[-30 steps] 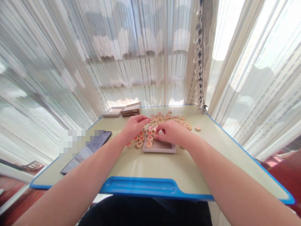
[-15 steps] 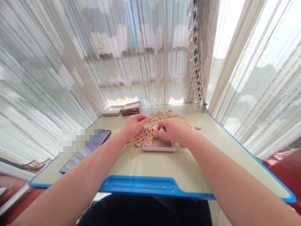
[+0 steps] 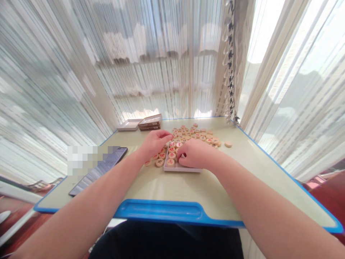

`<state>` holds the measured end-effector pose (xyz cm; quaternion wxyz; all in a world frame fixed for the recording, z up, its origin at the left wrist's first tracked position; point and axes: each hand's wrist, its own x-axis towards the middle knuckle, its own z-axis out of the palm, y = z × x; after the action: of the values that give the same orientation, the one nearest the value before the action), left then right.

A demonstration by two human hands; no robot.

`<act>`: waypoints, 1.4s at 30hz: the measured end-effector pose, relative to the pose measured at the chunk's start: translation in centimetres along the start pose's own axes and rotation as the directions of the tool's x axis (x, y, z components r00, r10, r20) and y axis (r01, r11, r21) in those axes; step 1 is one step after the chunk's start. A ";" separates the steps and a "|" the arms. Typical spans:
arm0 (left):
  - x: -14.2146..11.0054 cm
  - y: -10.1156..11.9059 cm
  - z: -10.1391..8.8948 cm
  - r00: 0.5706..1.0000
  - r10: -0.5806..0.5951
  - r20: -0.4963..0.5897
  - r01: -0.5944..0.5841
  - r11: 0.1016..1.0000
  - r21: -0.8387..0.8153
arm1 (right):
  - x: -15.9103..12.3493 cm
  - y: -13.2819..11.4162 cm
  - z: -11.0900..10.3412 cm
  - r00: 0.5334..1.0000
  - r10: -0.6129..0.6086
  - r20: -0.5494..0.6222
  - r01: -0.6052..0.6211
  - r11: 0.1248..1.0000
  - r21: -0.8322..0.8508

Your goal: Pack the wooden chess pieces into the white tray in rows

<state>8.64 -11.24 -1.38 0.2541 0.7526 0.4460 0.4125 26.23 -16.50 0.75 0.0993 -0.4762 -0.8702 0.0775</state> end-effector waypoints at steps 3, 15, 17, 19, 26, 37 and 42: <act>0.0 0.0 -0.1 1.000 0.002 -0.019 -0.002 1.000 -0.008 | 0.1 0.1 0.2 0.999 -0.035 -0.005 0.035 0.999 0.006; 0.0 0.0 -0.2 1.000 -0.020 -0.019 0.018 0.997 -0.080 | 0.1 0.5 0.2 0.999 0.012 -0.040 -0.013 1.000 -0.022; 0.0 -0.1 -0.2 1.000 -0.018 -0.020 0.017 0.996 -0.082 | 0.0 0.7 -0.2 0.995 0.063 -0.071 -0.068 0.996 -0.063; 0.0 -0.1 -0.1 0.999 -0.026 -0.021 0.024 0.996 -0.081 | -0.1 1.1 -0.5 0.992 0.087 -0.093 -0.096 0.992 -0.087; 0.0 -0.2 0.1 1.000 -0.024 -0.020 0.022 0.997 -0.070 | 0.1 1.8 -0.1 0.996 0.053 -0.076 -0.063 0.989 -0.136; 0.1 -0.5 0.0 1.000 0.002 -0.003 -0.002 0.999 -0.046 | 0.5 1.6 0.2 0.995 0.070 -0.074 -0.079 0.987 -0.137; 0.0 -0.4 0.0 1.000 0.002 0.008 -0.001 0.999 -0.040 | 0.6 1.8 0.3 0.995 0.054 -0.089 -0.068 0.985 -0.161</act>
<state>8.44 -11.04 -1.64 0.2704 0.7492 0.4363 0.4185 27.31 -15.06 0.08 0.0940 -0.5122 -0.8536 -0.0113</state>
